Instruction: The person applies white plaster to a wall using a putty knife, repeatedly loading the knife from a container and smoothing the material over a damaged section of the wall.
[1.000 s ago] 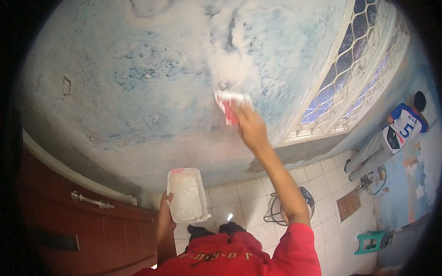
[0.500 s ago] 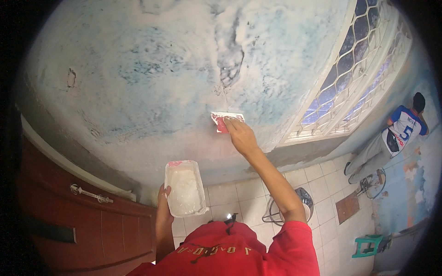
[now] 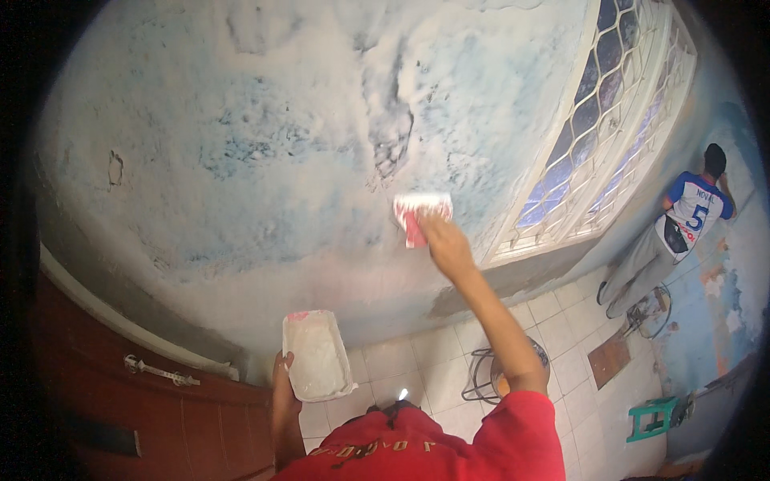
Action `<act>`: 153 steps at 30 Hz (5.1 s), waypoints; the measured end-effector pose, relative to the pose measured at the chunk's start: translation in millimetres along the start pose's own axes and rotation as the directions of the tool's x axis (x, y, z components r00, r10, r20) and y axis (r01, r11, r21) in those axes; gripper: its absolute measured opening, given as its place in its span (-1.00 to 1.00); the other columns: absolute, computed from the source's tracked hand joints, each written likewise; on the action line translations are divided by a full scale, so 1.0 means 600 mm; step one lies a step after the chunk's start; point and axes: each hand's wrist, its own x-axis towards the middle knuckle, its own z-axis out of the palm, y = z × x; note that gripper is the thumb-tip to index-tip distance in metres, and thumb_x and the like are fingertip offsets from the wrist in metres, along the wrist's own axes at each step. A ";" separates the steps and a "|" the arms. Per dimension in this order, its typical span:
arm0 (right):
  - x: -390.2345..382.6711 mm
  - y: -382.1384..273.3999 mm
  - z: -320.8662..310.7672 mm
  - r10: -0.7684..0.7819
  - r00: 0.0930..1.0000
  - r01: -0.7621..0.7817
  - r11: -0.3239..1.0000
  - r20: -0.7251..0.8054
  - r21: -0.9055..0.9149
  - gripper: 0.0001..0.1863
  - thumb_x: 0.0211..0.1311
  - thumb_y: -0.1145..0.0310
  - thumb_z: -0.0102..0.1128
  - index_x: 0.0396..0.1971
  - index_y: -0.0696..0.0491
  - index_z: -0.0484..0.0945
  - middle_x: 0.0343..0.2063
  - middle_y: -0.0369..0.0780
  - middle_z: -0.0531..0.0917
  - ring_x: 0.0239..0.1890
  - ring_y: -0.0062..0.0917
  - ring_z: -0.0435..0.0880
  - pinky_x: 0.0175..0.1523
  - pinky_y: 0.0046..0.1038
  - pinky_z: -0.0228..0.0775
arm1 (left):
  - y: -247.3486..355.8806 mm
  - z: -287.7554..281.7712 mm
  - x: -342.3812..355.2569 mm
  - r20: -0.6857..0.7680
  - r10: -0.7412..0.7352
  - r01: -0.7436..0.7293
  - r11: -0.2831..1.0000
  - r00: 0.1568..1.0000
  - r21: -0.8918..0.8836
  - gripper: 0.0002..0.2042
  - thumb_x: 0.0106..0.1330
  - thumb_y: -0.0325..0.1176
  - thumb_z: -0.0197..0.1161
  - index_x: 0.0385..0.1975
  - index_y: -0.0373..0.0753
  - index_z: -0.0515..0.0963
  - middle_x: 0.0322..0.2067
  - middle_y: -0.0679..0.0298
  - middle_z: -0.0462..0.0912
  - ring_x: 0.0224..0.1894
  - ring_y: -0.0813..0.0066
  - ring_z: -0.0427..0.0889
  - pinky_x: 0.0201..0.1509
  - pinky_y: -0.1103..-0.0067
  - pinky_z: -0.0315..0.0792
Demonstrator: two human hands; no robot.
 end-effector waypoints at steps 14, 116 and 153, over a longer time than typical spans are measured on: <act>0.293 -0.004 -0.151 -0.126 0.943 0.114 0.992 -0.308 -0.058 -0.58 0.12 0.60 0.05 0.04 0.15 0.54 -0.06 -0.05 0.64 0.00 -0.14 0.62 0.08 -0.22 0.47 | 0.009 0.031 0.011 0.057 0.025 -0.027 0.999 0.998 0.029 -0.28 0.34 -0.15 0.22 0.38 -0.40 0.11 0.16 -0.02 0.44 0.18 0.20 0.48 0.21 0.36 0.41; 0.235 -0.406 0.103 -0.134 0.979 0.092 0.963 0.155 0.254 -0.60 0.17 0.53 0.07 0.04 0.11 0.54 -0.10 -0.06 0.68 -0.05 -0.23 0.67 0.01 -0.27 0.54 | 0.135 -0.255 -0.057 -0.102 0.037 -0.038 0.999 0.994 -0.006 -0.42 0.33 -0.24 0.20 0.32 -0.28 0.23 0.15 0.05 0.43 0.18 0.24 0.46 0.23 0.36 0.40; 0.197 -0.454 0.138 -0.177 0.956 0.131 0.971 0.232 0.200 -0.58 0.19 0.51 0.03 0.08 0.16 0.52 -0.08 -0.03 0.67 -0.07 -0.22 0.68 0.02 -0.29 0.54 | 0.131 -0.324 -0.050 -0.065 0.064 -0.072 0.989 0.996 -0.130 -0.36 0.29 -0.22 0.23 0.33 -0.32 0.22 0.17 0.04 0.42 0.20 0.20 0.46 0.25 0.33 0.39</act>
